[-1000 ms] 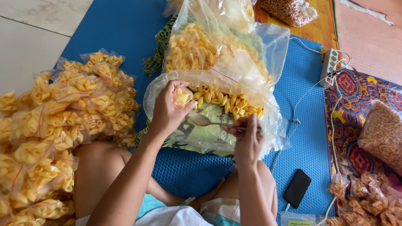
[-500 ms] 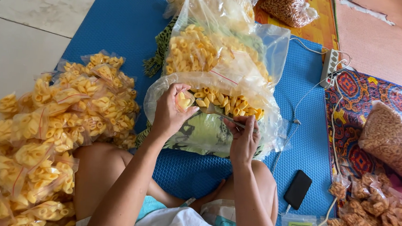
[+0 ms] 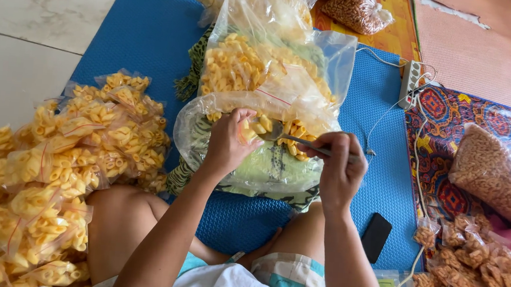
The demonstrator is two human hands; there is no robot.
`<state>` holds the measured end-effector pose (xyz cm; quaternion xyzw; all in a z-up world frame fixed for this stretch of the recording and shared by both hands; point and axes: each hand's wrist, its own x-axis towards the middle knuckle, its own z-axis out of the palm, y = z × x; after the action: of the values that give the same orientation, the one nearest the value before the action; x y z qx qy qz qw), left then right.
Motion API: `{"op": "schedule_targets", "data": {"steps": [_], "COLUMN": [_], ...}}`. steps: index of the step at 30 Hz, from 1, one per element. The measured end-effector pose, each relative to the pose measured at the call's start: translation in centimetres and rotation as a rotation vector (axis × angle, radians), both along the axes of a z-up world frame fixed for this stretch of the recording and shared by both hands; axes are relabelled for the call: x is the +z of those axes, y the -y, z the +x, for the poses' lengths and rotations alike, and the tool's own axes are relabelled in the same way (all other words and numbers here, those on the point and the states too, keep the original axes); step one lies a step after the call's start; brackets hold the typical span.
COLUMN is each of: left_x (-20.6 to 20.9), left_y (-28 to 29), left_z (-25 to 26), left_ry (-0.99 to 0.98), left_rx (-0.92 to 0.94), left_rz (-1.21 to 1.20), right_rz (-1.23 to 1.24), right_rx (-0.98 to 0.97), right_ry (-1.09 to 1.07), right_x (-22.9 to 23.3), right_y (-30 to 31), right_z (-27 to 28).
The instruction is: Packaging snacks into small plastic bags using a spoon
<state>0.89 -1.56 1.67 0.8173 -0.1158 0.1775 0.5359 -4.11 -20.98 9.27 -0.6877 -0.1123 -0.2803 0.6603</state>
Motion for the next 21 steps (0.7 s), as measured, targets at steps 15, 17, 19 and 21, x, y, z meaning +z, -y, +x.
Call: {"op": "schedule_targets", "data": {"steps": [15,17,19,21], "left_x": [-0.5,-0.3,0.1,0.7], "left_y": [0.0,-0.3,-0.4,-0.2], "left_z": [-0.7,-0.6,-0.8,-1.2], "left_ry": [-0.088,-0.121,-0.156,-0.211], "left_rx": [-0.174,-0.198,-0.227,-0.307], "left_rz": [-0.228,-0.251,-0.273,-0.342], "right_rz": [-0.736,-0.755,-0.774,-0.748], "right_rx": [0.105,0.090,0.070,0.190], "right_ry": [0.189,0.203,0.214,0.187], "right_x": [8.0,8.7,8.7,8.0], "right_y": [-3.8,-3.7,-4.2,-5.3], "right_z": [-1.0,-1.4,-1.8,-2.2]}}
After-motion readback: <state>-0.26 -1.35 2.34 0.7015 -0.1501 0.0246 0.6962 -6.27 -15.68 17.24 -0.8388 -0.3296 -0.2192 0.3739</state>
